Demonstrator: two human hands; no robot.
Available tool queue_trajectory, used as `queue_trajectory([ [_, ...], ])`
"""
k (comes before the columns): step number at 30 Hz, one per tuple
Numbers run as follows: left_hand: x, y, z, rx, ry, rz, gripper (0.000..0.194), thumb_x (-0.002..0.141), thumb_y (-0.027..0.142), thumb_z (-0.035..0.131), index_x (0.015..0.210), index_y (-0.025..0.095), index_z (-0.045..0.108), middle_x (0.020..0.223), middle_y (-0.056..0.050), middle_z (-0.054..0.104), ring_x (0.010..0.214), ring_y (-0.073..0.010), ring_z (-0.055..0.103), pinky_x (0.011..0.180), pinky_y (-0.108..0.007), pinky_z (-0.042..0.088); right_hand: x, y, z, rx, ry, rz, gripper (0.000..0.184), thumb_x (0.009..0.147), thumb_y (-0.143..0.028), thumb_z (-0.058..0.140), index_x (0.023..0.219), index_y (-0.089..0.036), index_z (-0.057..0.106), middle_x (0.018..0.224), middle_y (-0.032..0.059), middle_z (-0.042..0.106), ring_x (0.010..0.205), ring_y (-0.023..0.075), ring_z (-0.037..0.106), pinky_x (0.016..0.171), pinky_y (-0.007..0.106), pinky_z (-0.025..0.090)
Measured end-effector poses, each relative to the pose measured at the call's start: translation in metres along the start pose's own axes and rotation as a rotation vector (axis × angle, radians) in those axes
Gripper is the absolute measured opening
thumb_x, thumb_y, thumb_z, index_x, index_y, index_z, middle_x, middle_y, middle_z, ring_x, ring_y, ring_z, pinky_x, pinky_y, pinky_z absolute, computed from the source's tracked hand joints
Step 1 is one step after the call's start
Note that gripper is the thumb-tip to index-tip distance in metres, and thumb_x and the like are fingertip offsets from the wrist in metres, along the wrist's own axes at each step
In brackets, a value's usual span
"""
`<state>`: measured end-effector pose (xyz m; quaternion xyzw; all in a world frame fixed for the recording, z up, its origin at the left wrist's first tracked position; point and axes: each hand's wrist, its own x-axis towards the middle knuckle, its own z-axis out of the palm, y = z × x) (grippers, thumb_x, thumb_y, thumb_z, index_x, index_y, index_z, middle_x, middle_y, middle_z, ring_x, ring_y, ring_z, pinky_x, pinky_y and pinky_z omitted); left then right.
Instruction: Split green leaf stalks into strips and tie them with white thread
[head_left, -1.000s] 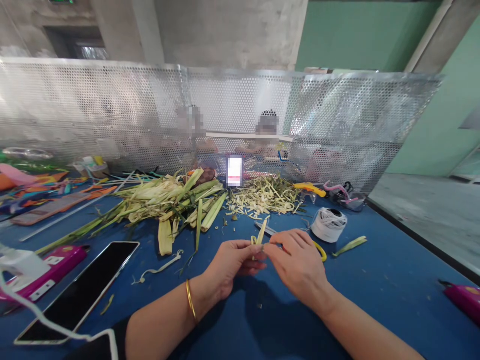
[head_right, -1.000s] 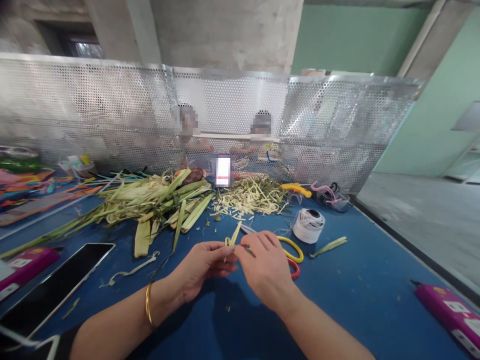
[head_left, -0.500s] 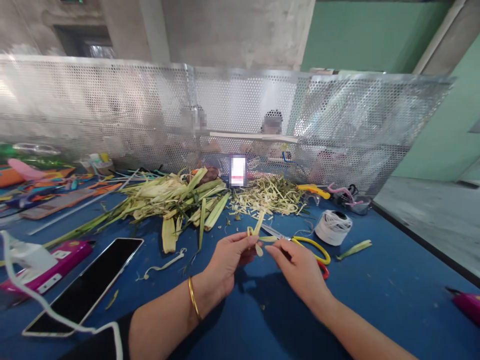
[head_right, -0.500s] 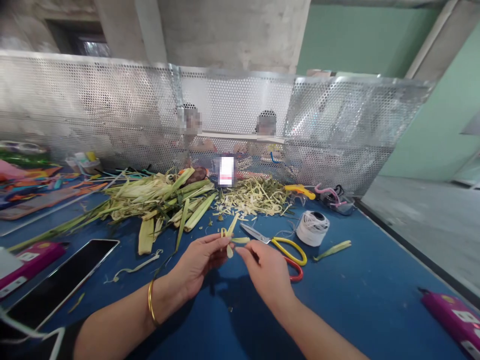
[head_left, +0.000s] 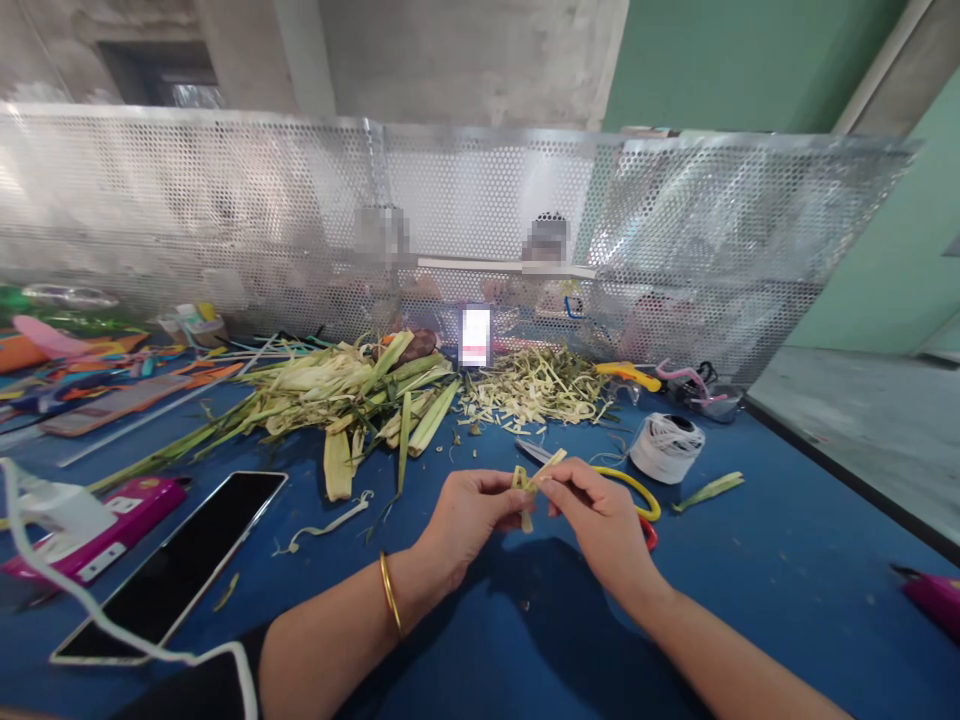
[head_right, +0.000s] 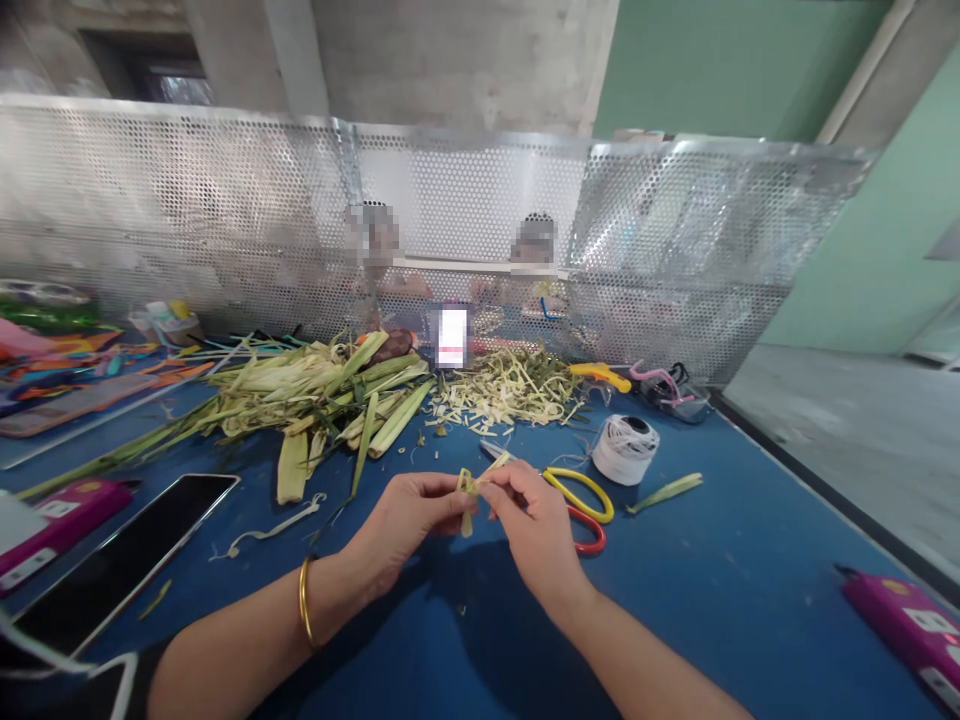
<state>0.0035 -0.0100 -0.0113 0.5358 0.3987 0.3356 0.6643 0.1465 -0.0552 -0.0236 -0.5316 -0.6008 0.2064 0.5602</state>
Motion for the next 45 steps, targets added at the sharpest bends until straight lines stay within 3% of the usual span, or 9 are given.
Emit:
queue_trajectory([
  [9, 0.007, -0.012, -0.003, 0.287, -0.003, 0.167, 0.021, 0.066, 0.029, 0.065, 0.079, 0.016, 0.076, 0.062, -0.001, 0.065, 0.057, -0.0126, 0.052, 0.057, -0.023, 0.039, 0.000, 0.001, -0.005, -0.306, 0.011, -0.055, 0.020, 0.082, -0.029, 0.059, 0.066, -0.020, 0.066, 0.062, 0.0001, 0.053, 0.057, 0.0135, 0.048, 0.051, 0.025, 0.039],
  [13, 0.007, -0.011, -0.004, 0.317, 0.014, 0.195, 0.027, 0.069, 0.038, 0.065, 0.080, 0.016, 0.075, 0.063, -0.002, 0.066, 0.057, -0.0127, 0.052, 0.056, -0.022, 0.038, 0.001, -0.001, -0.004, -0.185, -0.005, -0.033, 0.017, 0.080, -0.030, 0.060, 0.069, -0.020, 0.067, 0.068, 0.0017, 0.059, 0.062, 0.0152, 0.052, 0.055, 0.026, 0.042],
  [19, 0.004, -0.009, -0.007, 0.395, -0.022, 0.266, 0.027, 0.074, 0.037, 0.058, 0.077, 0.017, 0.075, 0.063, -0.001, 0.065, 0.058, -0.0134, 0.052, 0.058, -0.022, 0.037, 0.004, -0.004, 0.001, 0.185, -0.021, 0.266, 0.017, 0.074, -0.035, 0.062, 0.073, -0.019, 0.066, 0.062, -0.0004, 0.062, 0.058, 0.0142, 0.056, 0.056, 0.026, 0.043],
  [22, 0.003, -0.007, -0.005, 0.411, -0.034, 0.260, 0.027, 0.073, 0.037, 0.058, 0.079, 0.017, 0.076, 0.066, -0.001, 0.067, 0.059, -0.0142, 0.053, 0.057, -0.022, 0.037, 0.005, -0.006, 0.003, 0.254, 0.017, 0.333, 0.018, 0.067, -0.035, 0.068, 0.069, -0.018, 0.062, 0.059, -0.0019, 0.061, 0.053, 0.0123, 0.054, 0.054, 0.025, 0.043],
  [33, 0.001, -0.005, -0.003, 0.527, 0.011, 0.195, 0.026, 0.071, 0.036, 0.059, 0.078, 0.017, 0.075, 0.061, -0.001, 0.065, 0.058, -0.0145, 0.053, 0.055, -0.023, 0.033, 0.006, -0.002, 0.001, 0.034, -0.052, 0.388, 0.011, 0.064, -0.026, 0.061, 0.059, -0.019, 0.054, 0.050, -0.0041, 0.053, 0.050, 0.0113, 0.046, 0.050, 0.024, 0.037],
  [39, -0.002, -0.001, -0.003, 0.723, 0.023, 0.214, 0.028, 0.073, 0.037, 0.056, 0.081, 0.019, 0.076, 0.065, 0.000, 0.067, 0.062, -0.0144, 0.053, 0.055, -0.022, 0.031, 0.006, 0.001, 0.001, -0.010, -0.073, 0.428, 0.008, 0.062, -0.024, 0.060, 0.060, -0.019, 0.054, 0.052, -0.0032, 0.055, 0.051, 0.0121, 0.050, 0.050, 0.024, 0.038],
  [45, -0.007, 0.002, -0.002, 0.871, 0.034, 0.292, 0.026, 0.077, 0.034, 0.053, 0.080, 0.022, 0.076, 0.064, 0.001, 0.066, 0.061, -0.0133, 0.053, 0.056, -0.023, 0.028, 0.003, 0.000, 0.002, -0.024, -0.047, 0.376, 0.009, 0.064, -0.027, 0.059, 0.061, -0.019, 0.055, 0.052, -0.0015, 0.058, 0.051, 0.0135, 0.053, 0.050, 0.025, 0.039],
])
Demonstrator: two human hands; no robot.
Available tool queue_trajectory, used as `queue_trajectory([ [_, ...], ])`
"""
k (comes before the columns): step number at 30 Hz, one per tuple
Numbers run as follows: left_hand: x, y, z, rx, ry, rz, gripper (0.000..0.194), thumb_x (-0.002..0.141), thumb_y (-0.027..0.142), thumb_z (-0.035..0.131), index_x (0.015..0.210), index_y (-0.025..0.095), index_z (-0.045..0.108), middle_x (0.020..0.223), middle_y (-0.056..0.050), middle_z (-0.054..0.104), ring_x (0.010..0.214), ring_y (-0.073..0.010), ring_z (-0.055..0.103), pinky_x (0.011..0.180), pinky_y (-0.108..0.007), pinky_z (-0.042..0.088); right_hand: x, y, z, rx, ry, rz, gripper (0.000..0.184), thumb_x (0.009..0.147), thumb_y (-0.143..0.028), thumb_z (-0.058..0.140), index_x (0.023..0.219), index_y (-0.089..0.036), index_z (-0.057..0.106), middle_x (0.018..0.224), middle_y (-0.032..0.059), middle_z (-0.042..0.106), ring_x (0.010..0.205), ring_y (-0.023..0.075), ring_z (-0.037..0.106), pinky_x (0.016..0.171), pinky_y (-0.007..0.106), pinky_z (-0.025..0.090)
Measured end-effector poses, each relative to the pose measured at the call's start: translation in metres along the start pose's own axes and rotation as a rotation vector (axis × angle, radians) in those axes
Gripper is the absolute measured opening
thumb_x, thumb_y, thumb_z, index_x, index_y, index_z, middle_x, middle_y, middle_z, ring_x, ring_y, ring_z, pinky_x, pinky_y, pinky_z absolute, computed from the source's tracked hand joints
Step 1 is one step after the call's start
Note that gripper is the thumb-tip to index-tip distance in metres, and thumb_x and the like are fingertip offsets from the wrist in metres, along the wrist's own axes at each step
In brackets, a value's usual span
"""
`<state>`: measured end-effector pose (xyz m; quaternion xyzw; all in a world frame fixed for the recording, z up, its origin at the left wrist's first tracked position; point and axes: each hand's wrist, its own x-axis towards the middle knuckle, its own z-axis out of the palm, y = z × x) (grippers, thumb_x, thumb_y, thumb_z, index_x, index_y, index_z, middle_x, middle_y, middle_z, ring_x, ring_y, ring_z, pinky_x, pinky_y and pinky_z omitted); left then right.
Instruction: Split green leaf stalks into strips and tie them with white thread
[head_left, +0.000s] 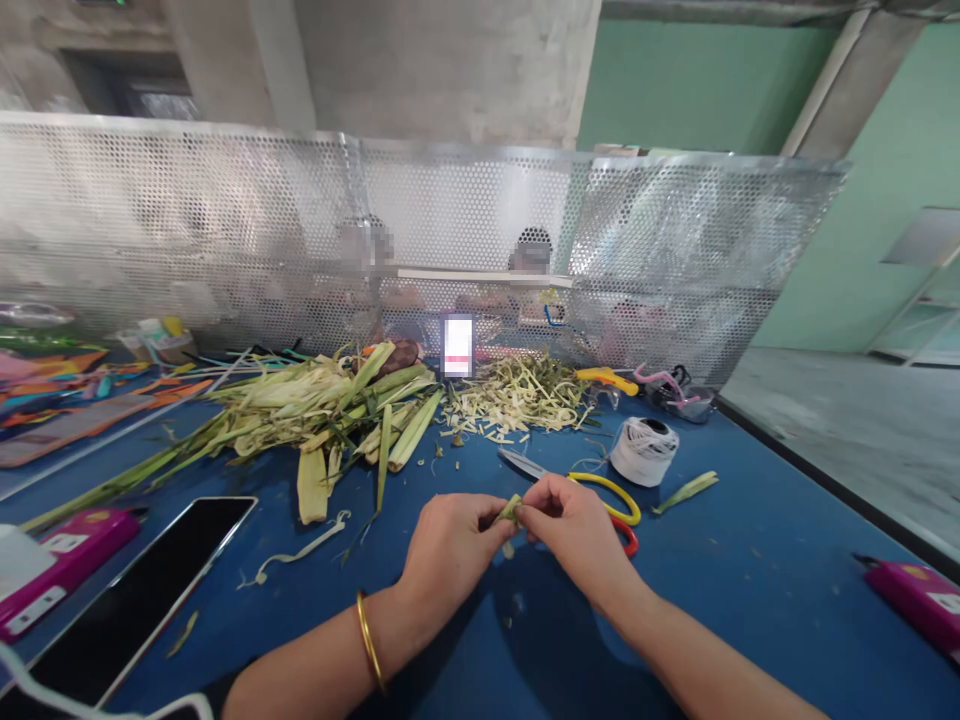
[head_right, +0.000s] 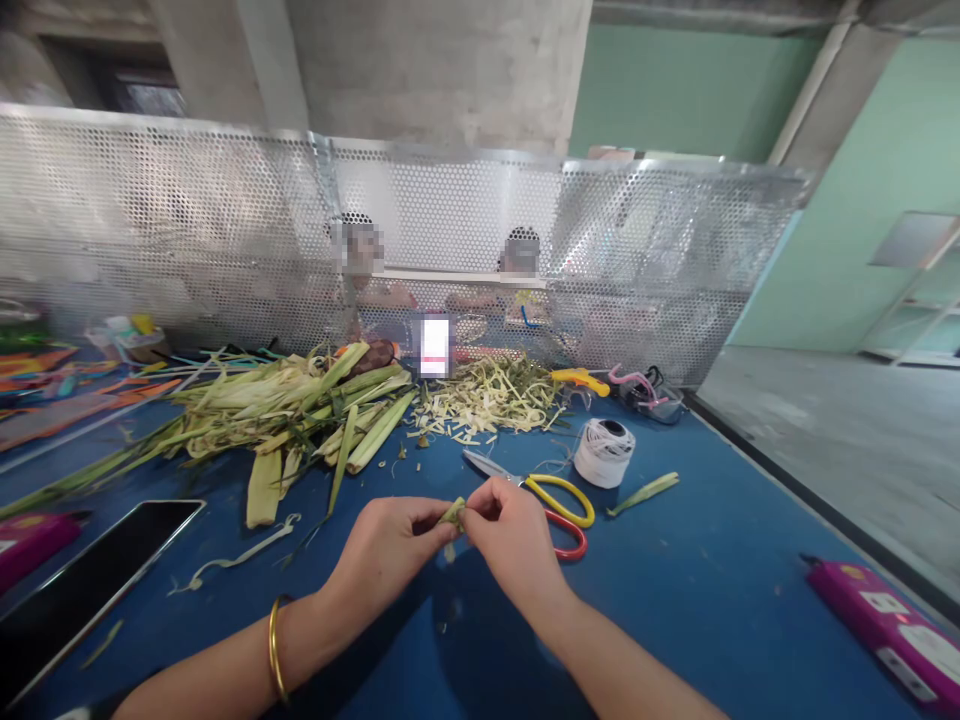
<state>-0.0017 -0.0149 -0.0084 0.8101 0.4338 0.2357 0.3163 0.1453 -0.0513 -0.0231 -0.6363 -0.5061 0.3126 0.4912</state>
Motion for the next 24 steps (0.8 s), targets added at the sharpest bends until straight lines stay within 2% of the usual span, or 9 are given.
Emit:
queue_trajectory([
  [3, -0.0011, 0.0008, -0.0004, 0.041, 0.002, 0.034, 0.024, 0.078, 0.032, 0.053, 0.080, 0.023, 0.076, 0.066, 0.001, 0.068, 0.062, -0.0133, 0.055, 0.057, -0.023, 0.028, -0.0010, -0.0007, 0.0014, 0.041, -0.006, -0.011, 0.010, 0.064, -0.026, 0.060, 0.060, -0.019, 0.055, 0.053, -0.0003, 0.061, 0.053, 0.0142, 0.056, 0.052, 0.025, 0.041],
  [5, -0.0009, 0.0005, -0.0011, 0.021, -0.004, 0.053, 0.024, 0.078, 0.031, 0.053, 0.080, 0.024, 0.075, 0.068, 0.001, 0.069, 0.064, -0.0135, 0.057, 0.058, -0.023, 0.030, -0.0011, -0.0007, 0.0021, 0.122, -0.013, -0.010, 0.008, 0.064, -0.024, 0.061, 0.066, -0.018, 0.056, 0.054, -0.0016, 0.061, 0.054, 0.0143, 0.058, 0.054, 0.026, 0.044],
  [9, 0.0011, -0.0014, -0.0034, -0.063, -0.056, 0.098, 0.023, 0.079, 0.030, 0.052, 0.080, 0.024, 0.075, 0.073, 0.002, 0.071, 0.071, -0.0142, 0.060, 0.062, -0.022, 0.033, -0.0002, -0.0006, 0.0008, 0.203, -0.058, -0.007, 0.027, 0.063, -0.023, 0.062, 0.089, -0.017, 0.060, 0.054, -0.0052, 0.059, 0.053, 0.0138, 0.059, 0.055, 0.026, 0.046],
  [12, 0.0025, -0.0023, -0.0043, -0.113, -0.085, 0.098, 0.023, 0.076, 0.027, 0.052, 0.077, 0.021, 0.074, 0.071, 0.001, 0.070, 0.069, -0.0142, 0.059, 0.062, -0.022, 0.033, 0.0004, -0.0023, -0.0021, 0.170, -0.134, -0.009, 0.017, 0.065, -0.028, 0.062, 0.078, -0.016, 0.064, 0.058, -0.0016, 0.061, 0.055, 0.0135, 0.057, 0.055, 0.025, 0.044],
  [14, 0.0032, -0.0024, -0.0036, -0.162, -0.100, 0.077, 0.023, 0.074, 0.027, 0.052, 0.077, 0.020, 0.074, 0.069, 0.001, 0.068, 0.067, -0.0141, 0.058, 0.060, -0.021, 0.034, 0.0005, -0.0038, -0.0037, 0.142, -0.140, -0.024, 0.014, 0.066, -0.029, 0.062, 0.071, -0.016, 0.063, 0.058, -0.0009, 0.061, 0.055, 0.0132, 0.056, 0.054, 0.025, 0.042],
  [21, 0.0062, -0.0058, 0.0036, -0.478, -0.154, -0.088, 0.024, 0.067, 0.030, 0.057, 0.072, 0.013, 0.073, 0.059, -0.001, 0.066, 0.058, -0.0132, 0.054, 0.060, -0.022, 0.039, 0.0004, -0.0001, -0.0016, -0.061, -0.060, -0.128, 0.007, 0.070, -0.025, 0.054, 0.066, -0.019, 0.054, 0.056, -0.0040, 0.053, 0.054, 0.0115, 0.048, 0.051, 0.023, 0.036],
  [24, 0.0048, -0.0033, 0.0023, -0.453, -0.143, -0.079, 0.023, 0.066, 0.031, 0.057, 0.066, 0.013, 0.071, 0.057, 0.000, 0.064, 0.056, -0.0121, 0.052, 0.057, -0.021, 0.037, -0.0007, 0.0038, 0.0012, -0.085, -0.034, -0.133, 0.005, 0.071, -0.023, 0.053, 0.068, -0.020, 0.050, 0.057, -0.0048, 0.051, 0.054, 0.0117, 0.047, 0.051, 0.023, 0.036],
])
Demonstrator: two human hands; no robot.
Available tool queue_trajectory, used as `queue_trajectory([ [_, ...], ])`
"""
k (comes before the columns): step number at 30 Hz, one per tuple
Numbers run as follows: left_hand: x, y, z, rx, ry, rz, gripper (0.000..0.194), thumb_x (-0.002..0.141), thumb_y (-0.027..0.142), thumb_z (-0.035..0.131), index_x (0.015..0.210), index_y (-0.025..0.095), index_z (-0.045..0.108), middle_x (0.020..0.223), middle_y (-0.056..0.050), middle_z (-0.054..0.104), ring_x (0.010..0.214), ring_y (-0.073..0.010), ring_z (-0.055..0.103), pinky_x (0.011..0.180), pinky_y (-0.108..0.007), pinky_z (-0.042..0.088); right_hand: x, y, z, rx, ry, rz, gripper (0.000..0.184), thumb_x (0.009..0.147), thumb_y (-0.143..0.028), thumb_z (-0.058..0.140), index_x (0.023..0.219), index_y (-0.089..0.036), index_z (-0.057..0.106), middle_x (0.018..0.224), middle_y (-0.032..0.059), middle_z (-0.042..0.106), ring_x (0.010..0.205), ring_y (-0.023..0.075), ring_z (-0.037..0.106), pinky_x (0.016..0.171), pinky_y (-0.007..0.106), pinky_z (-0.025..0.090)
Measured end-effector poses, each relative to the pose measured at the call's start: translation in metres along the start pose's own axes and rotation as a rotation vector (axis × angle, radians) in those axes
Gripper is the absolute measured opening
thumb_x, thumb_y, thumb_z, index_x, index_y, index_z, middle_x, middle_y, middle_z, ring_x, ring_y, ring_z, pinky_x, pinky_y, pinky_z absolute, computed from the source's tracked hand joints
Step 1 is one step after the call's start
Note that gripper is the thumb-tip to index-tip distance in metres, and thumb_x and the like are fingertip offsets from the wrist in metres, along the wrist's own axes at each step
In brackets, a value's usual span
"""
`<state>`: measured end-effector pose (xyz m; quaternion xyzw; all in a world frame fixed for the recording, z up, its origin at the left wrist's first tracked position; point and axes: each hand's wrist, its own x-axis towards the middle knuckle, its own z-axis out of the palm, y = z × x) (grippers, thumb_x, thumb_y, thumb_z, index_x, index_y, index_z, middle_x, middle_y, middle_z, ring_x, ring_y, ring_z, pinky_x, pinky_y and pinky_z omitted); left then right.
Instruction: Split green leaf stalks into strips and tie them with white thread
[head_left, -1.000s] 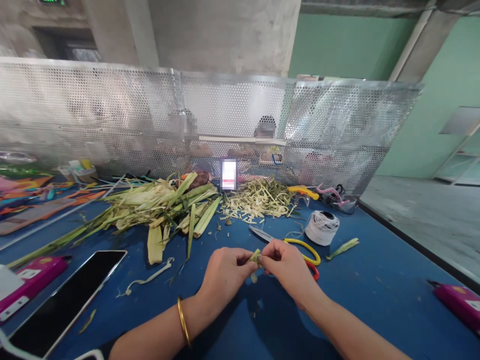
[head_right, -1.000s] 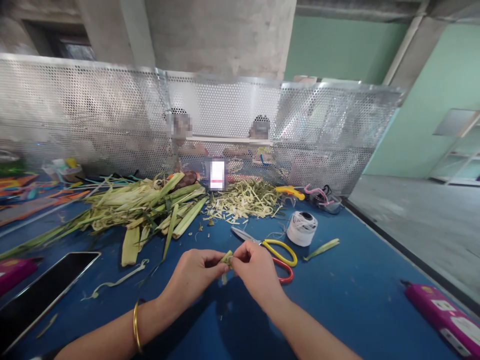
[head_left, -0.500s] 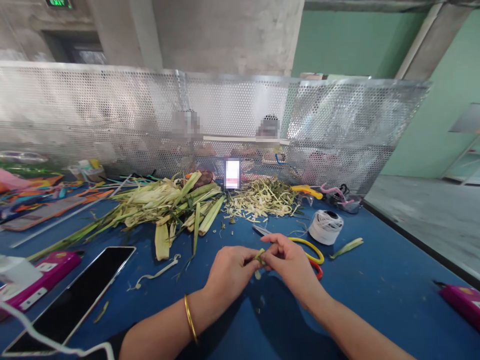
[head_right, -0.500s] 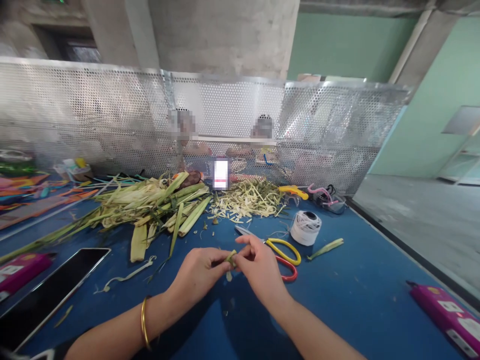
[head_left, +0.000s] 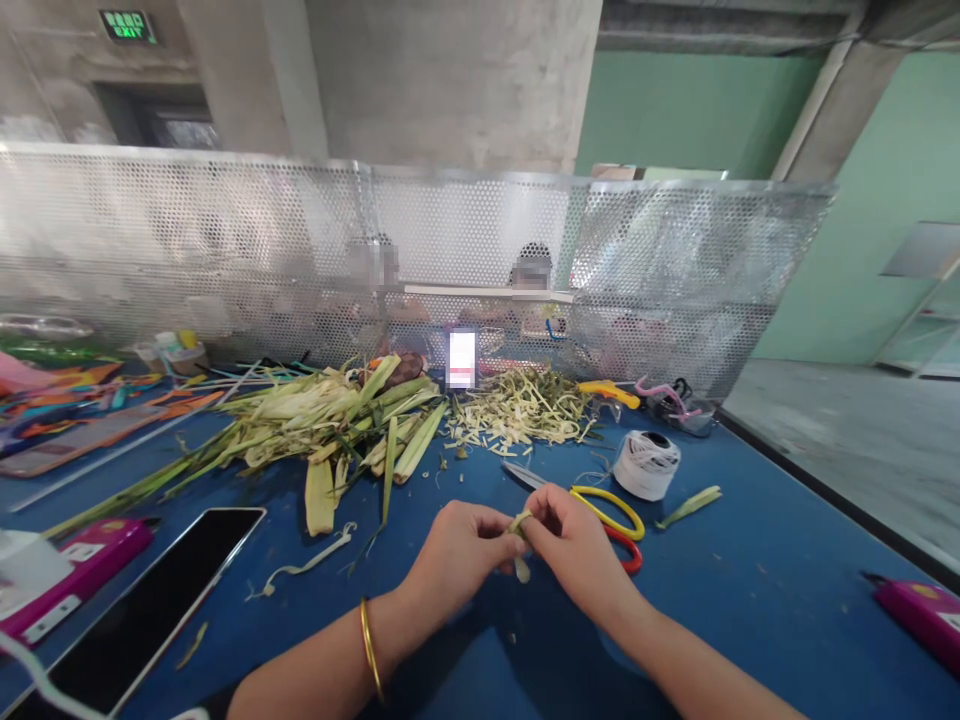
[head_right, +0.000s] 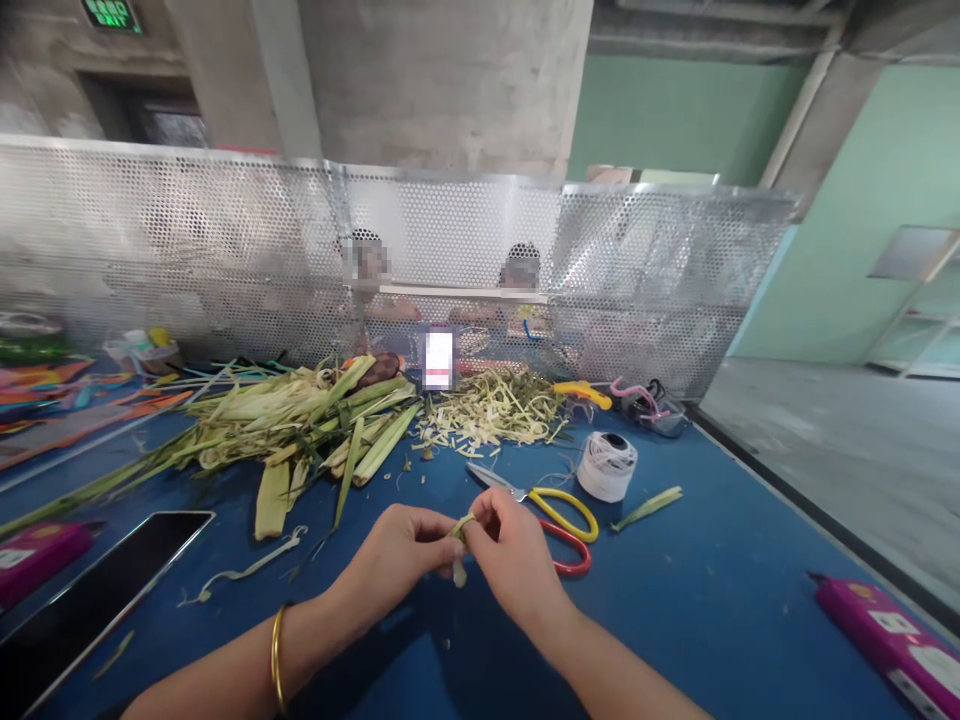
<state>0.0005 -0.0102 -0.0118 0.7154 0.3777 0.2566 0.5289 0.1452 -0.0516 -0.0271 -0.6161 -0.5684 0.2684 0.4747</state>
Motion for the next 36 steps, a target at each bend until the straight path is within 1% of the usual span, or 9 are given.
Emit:
queue_trajectory([
  [4, -0.004, 0.006, 0.000, 0.150, 0.029, 0.026, 0.025, 0.070, 0.032, 0.054, 0.060, 0.014, 0.069, 0.052, 0.002, 0.060, 0.052, -0.0104, 0.048, 0.052, -0.021, 0.031, -0.001, 0.001, 0.002, 0.041, -0.001, 0.020, 0.006, 0.072, -0.024, 0.053, 0.068, -0.020, 0.051, 0.055, -0.0048, 0.050, 0.053, 0.0120, 0.047, 0.051, 0.024, 0.036],
  [7, -0.003, 0.006, 0.000, 0.125, 0.028, 0.041, 0.029, 0.073, 0.035, 0.052, 0.063, 0.015, 0.070, 0.056, 0.001, 0.062, 0.054, -0.0110, 0.050, 0.054, -0.022, 0.033, 0.000, -0.002, 0.001, 0.213, -0.040, 0.077, 0.012, 0.069, -0.030, 0.057, 0.074, -0.020, 0.053, 0.059, -0.0036, 0.054, 0.054, 0.0131, 0.052, 0.053, 0.026, 0.042],
  [10, 0.001, 0.001, -0.001, 0.049, 0.091, 0.042, 0.030, 0.074, 0.037, 0.053, 0.060, 0.014, 0.067, 0.055, 0.000, 0.060, 0.054, -0.0114, 0.050, 0.055, -0.022, 0.035, 0.001, -0.006, -0.003, 0.309, -0.025, 0.080, 0.019, 0.066, -0.031, 0.064, 0.077, -0.020, 0.053, 0.061, -0.0034, 0.057, 0.058, 0.0139, 0.056, 0.056, 0.026, 0.045],
  [16, 0.003, -0.001, 0.000, -0.208, 0.108, -0.052, 0.032, 0.069, 0.045, 0.061, 0.064, 0.013, 0.065, 0.057, -0.001, 0.058, 0.057, -0.0124, 0.052, 0.060, -0.025, 0.042, 0.001, -0.007, -0.008, 0.152, -0.017, -0.059, 0.015, 0.070, -0.030, 0.061, 0.079, -0.018, 0.064, 0.072, 0.0013, 0.065, 0.067, 0.0158, 0.058, 0.063, 0.028, 0.046],
  [20, 0.002, 0.001, 0.002, -0.291, 0.108, -0.079, 0.034, 0.067, 0.046, 0.065, 0.066, 0.012, 0.067, 0.057, -0.001, 0.058, 0.056, -0.0116, 0.052, 0.061, -0.026, 0.044, -0.001, -0.006, -0.007, 0.072, 0.029, -0.075, 0.017, 0.072, -0.031, 0.058, 0.084, -0.020, 0.061, 0.078, 0.0032, 0.067, 0.072, 0.0182, 0.060, 0.067, 0.031, 0.046],
  [27, 0.000, 0.006, 0.000, -0.331, -0.011, -0.057, 0.032, 0.068, 0.044, 0.063, 0.066, 0.012, 0.065, 0.057, -0.001, 0.059, 0.055, -0.0104, 0.053, 0.062, -0.025, 0.044, -0.001, -0.007, -0.008, 0.019, 0.086, -0.108, 0.020, 0.072, -0.026, 0.059, 0.092, -0.021, 0.056, 0.071, -0.0007, 0.060, 0.066, 0.0159, 0.055, 0.066, 0.029, 0.045],
  [30, -0.001, 0.006, 0.001, -0.299, -0.078, -0.068, 0.030, 0.066, 0.042, 0.063, 0.061, 0.013, 0.063, 0.056, -0.002, 0.060, 0.053, -0.0113, 0.053, 0.061, -0.025, 0.044, 0.004, -0.006, -0.011, 0.113, -0.003, -0.017, 0.023, 0.069, -0.031, 0.062, 0.088, -0.019, 0.061, 0.066, -0.0020, 0.056, 0.062, 0.0143, 0.052, 0.059, 0.026, 0.042],
  [33, -0.002, 0.003, 0.003, -0.240, -0.133, -0.082, 0.027, 0.066, 0.039, 0.062, 0.058, 0.013, 0.063, 0.052, -0.002, 0.059, 0.051, -0.0114, 0.053, 0.058, -0.025, 0.043, 0.006, -0.007, -0.012, 0.171, -0.150, 0.120, 0.020, 0.067, -0.037, 0.063, 0.070, -0.017, 0.062, 0.058, -0.0029, 0.053, 0.053, 0.0112, 0.046, 0.051, 0.024, 0.036],
  [36, -0.002, 0.002, 0.003, -0.222, -0.175, -0.105, 0.027, 0.065, 0.039, 0.063, 0.056, 0.014, 0.062, 0.051, 0.000, 0.058, 0.050, -0.0103, 0.051, 0.057, -0.024, 0.042, 0.006, -0.008, -0.012, 0.206, -0.168, 0.166, 0.022, 0.065, -0.037, 0.065, 0.059, -0.017, 0.057, 0.051, -0.0043, 0.049, 0.049, 0.0095, 0.042, 0.049, 0.023, 0.034],
])
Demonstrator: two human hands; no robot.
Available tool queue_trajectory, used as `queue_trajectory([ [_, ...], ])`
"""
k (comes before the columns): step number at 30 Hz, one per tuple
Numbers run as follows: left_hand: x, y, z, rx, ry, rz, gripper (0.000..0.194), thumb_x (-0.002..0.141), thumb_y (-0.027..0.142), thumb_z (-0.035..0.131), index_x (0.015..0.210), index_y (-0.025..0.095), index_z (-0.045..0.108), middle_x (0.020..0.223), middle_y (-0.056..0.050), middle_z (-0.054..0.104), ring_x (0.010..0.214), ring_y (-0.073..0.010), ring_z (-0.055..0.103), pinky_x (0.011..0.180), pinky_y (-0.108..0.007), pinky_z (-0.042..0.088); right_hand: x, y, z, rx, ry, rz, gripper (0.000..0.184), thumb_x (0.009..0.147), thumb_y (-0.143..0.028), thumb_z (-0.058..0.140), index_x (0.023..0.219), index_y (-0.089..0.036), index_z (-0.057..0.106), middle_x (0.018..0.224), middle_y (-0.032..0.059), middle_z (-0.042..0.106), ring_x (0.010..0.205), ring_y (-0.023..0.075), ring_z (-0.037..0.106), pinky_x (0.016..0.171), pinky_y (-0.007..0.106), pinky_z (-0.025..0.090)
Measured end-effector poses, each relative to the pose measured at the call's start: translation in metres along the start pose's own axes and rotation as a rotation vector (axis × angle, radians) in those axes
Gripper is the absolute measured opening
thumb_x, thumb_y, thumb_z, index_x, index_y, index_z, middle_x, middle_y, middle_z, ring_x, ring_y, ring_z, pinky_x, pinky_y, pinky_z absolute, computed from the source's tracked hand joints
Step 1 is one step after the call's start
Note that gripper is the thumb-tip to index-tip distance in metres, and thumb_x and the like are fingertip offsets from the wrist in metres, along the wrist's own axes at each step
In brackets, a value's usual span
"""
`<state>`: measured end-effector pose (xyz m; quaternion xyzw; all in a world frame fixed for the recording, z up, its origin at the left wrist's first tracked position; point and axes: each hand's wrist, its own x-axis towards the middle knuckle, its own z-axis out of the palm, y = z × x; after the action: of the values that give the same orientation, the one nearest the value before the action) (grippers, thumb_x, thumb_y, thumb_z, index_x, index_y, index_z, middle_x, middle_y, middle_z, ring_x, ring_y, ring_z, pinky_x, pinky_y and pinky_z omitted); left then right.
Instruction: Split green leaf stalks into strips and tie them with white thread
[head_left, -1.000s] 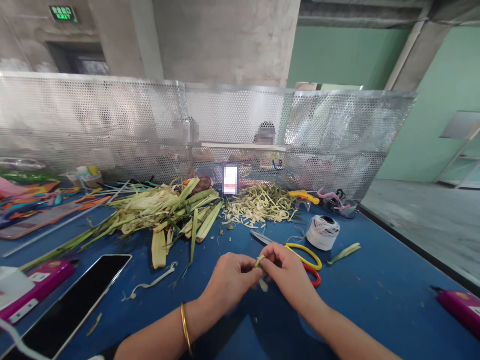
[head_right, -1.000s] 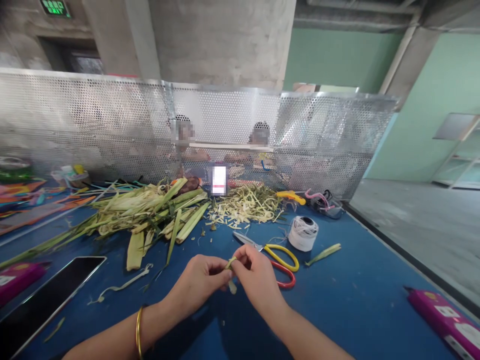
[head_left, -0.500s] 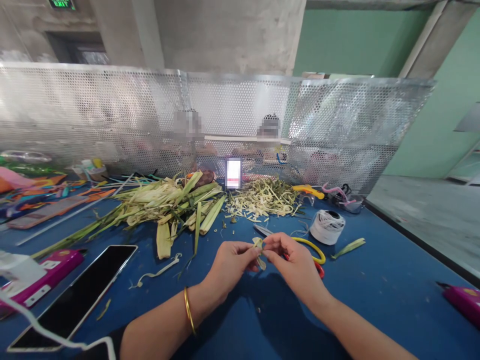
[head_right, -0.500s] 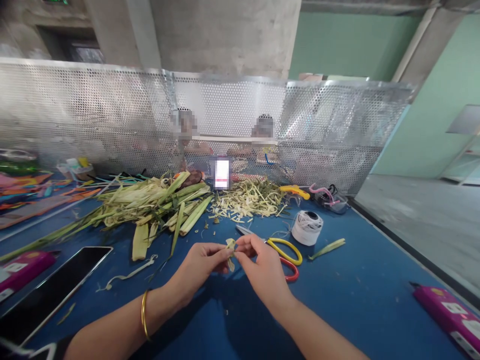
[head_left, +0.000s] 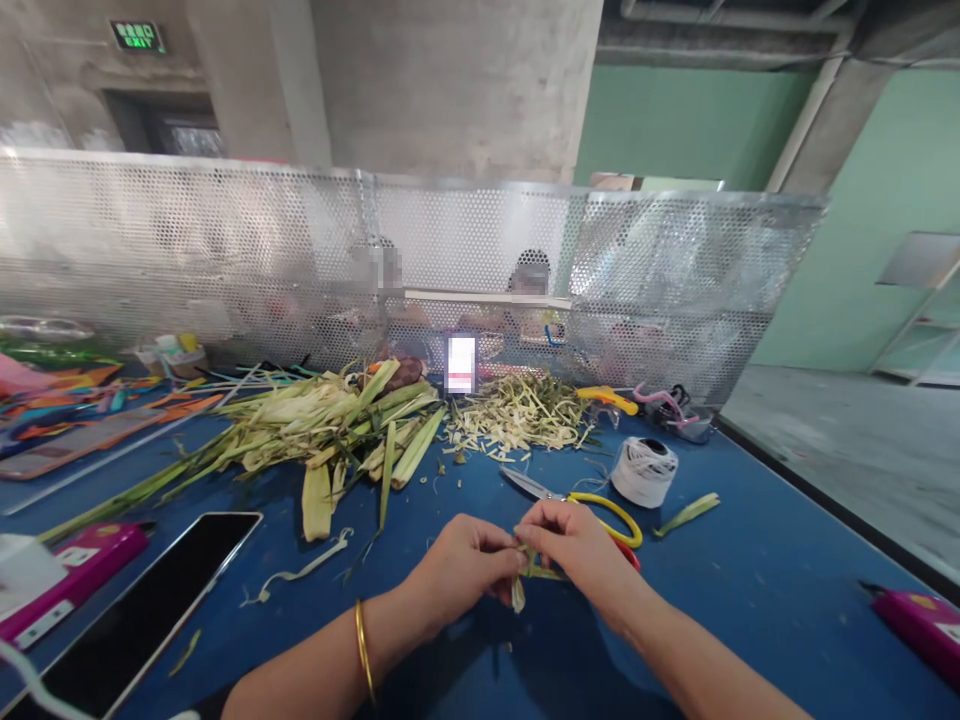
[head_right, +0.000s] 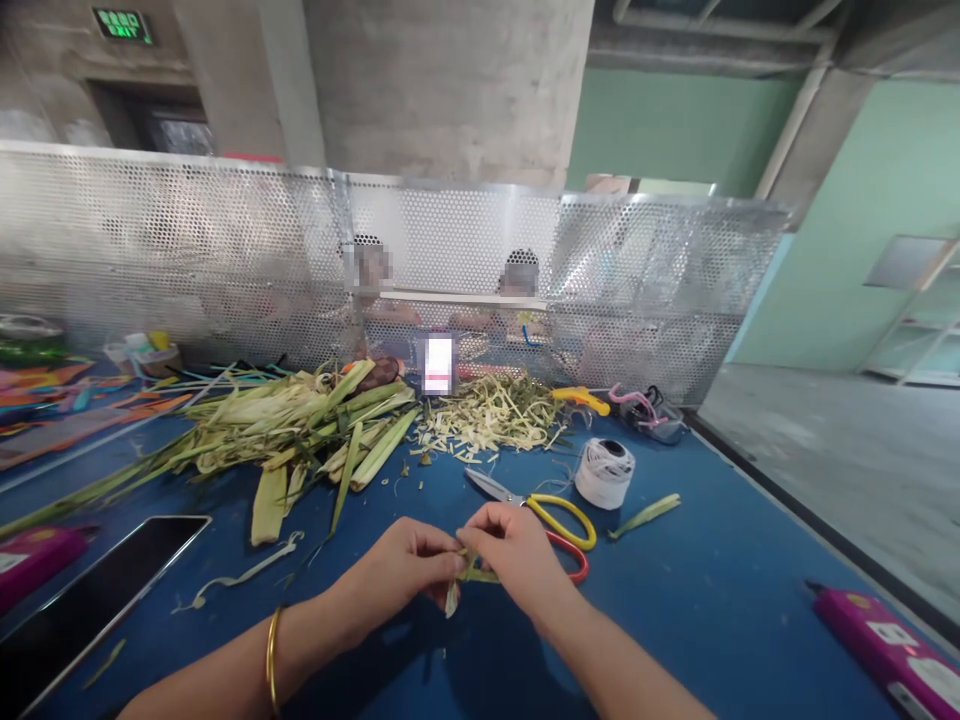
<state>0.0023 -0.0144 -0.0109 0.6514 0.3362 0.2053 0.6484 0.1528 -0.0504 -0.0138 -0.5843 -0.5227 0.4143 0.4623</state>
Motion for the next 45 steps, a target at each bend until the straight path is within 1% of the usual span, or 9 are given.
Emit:
queue_trajectory([
  [11, -0.002, 0.002, -0.002, -0.033, -0.140, -0.022, 0.028, 0.062, 0.040, 0.068, 0.059, 0.013, 0.063, 0.057, -0.002, 0.062, 0.052, -0.0101, 0.053, 0.061, -0.025, 0.044, 0.003, 0.010, 0.002, -0.103, 0.196, -0.118, 0.025, 0.073, -0.035, 0.056, 0.055, -0.020, 0.047, 0.050, -0.0044, 0.046, 0.050, 0.0110, 0.041, 0.048, 0.023, 0.032],
  [16, -0.002, -0.001, 0.001, -0.036, -0.124, -0.058, 0.029, 0.058, 0.041, 0.071, 0.056, 0.014, 0.060, 0.054, 0.000, 0.061, 0.051, -0.0111, 0.055, 0.060, -0.025, 0.045, 0.004, 0.015, 0.004, -0.254, 0.130, -0.171, 0.020, 0.073, -0.029, 0.058, 0.056, -0.019, 0.051, 0.053, -0.0034, 0.052, 0.055, 0.0120, 0.045, 0.052, 0.024, 0.035],
  [21, -0.001, -0.005, 0.004, -0.008, -0.062, -0.075, 0.034, 0.059, 0.045, 0.070, 0.052, 0.014, 0.060, 0.048, -0.001, 0.058, 0.047, -0.0117, 0.054, 0.056, -0.025, 0.045, 0.001, 0.013, 0.008, -0.230, 0.090, -0.133, 0.019, 0.072, -0.027, 0.058, 0.056, -0.019, 0.052, 0.052, -0.0035, 0.053, 0.053, 0.0114, 0.045, 0.050, 0.023, 0.034],
  [26, 0.000, -0.005, 0.004, 0.010, -0.077, -0.075, 0.034, 0.060, 0.045, 0.069, 0.051, 0.013, 0.062, 0.048, -0.002, 0.060, 0.047, -0.0114, 0.055, 0.056, -0.025, 0.045, -0.001, 0.009, 0.010, -0.184, 0.132, -0.212, 0.019, 0.073, -0.028, 0.058, 0.057, -0.019, 0.053, 0.054, -0.0028, 0.052, 0.055, 0.0120, 0.047, 0.051, 0.023, 0.036],
  [33, 0.003, 0.001, -0.005, -0.162, 0.103, -0.122, 0.029, 0.061, 0.041, 0.071, 0.068, 0.013, 0.069, 0.061, -0.003, 0.067, 0.053, -0.0099, 0.057, 0.062, -0.024, 0.048, 0.005, 0.004, -0.013, -0.129, 0.083, -0.121, 0.026, 0.077, -0.045, 0.056, 0.069, -0.020, 0.058, 0.054, -0.0038, 0.054, 0.054, 0.0133, 0.052, 0.054, 0.025, 0.039],
  [36, 0.003, 0.001, -0.007, -0.153, 0.084, -0.129, 0.029, 0.064, 0.041, 0.071, 0.068, 0.012, 0.069, 0.064, -0.005, 0.068, 0.055, -0.0103, 0.058, 0.064, -0.024, 0.049, 0.005, 0.003, -0.014, -0.172, -0.001, -0.076, 0.022, 0.075, -0.040, 0.058, 0.067, -0.020, 0.056, 0.051, -0.0052, 0.052, 0.047, 0.0122, 0.050, 0.052, 0.025, 0.038],
  [40, 0.002, 0.001, -0.005, -0.128, 0.044, -0.150, 0.024, 0.065, 0.034, 0.071, 0.070, 0.011, 0.069, 0.066, -0.007, 0.070, 0.053, -0.0107, 0.059, 0.062, -0.025, 0.049, 0.004, 0.009, -0.009, -0.296, 0.064, -0.092, 0.022, 0.079, -0.035, 0.054, 0.062, -0.021, 0.053, 0.045, -0.0043, 0.051, 0.044, 0.0135, 0.049, 0.049, 0.026, 0.035],
  [42, 0.002, 0.001, -0.005, -0.162, 0.057, -0.167, 0.022, 0.065, 0.033, 0.072, 0.070, 0.011, 0.069, 0.067, -0.006, 0.070, 0.054, -0.0111, 0.060, 0.062, -0.025, 0.050, 0.002, 0.011, -0.009, -0.420, 0.180, -0.223, 0.018, 0.080, -0.032, 0.054, 0.067, -0.021, 0.057, 0.056, -0.0007, 0.058, 0.054, 0.0162, 0.054, 0.054, 0.028, 0.038],
  [45, 0.004, -0.001, -0.005, -0.245, 0.111, -0.202, 0.023, 0.065, 0.034, 0.072, 0.070, 0.012, 0.068, 0.067, -0.005, 0.069, 0.059, -0.0125, 0.063, 0.063, -0.025, 0.050, -0.005, 0.007, -0.011, -0.685, 0.321, -0.676, 0.012, 0.084, -0.025, 0.054, 0.086, -0.020, 0.064, 0.084, 0.0062, 0.064, 0.080, 0.0200, 0.058, 0.072, 0.032, 0.041],
])
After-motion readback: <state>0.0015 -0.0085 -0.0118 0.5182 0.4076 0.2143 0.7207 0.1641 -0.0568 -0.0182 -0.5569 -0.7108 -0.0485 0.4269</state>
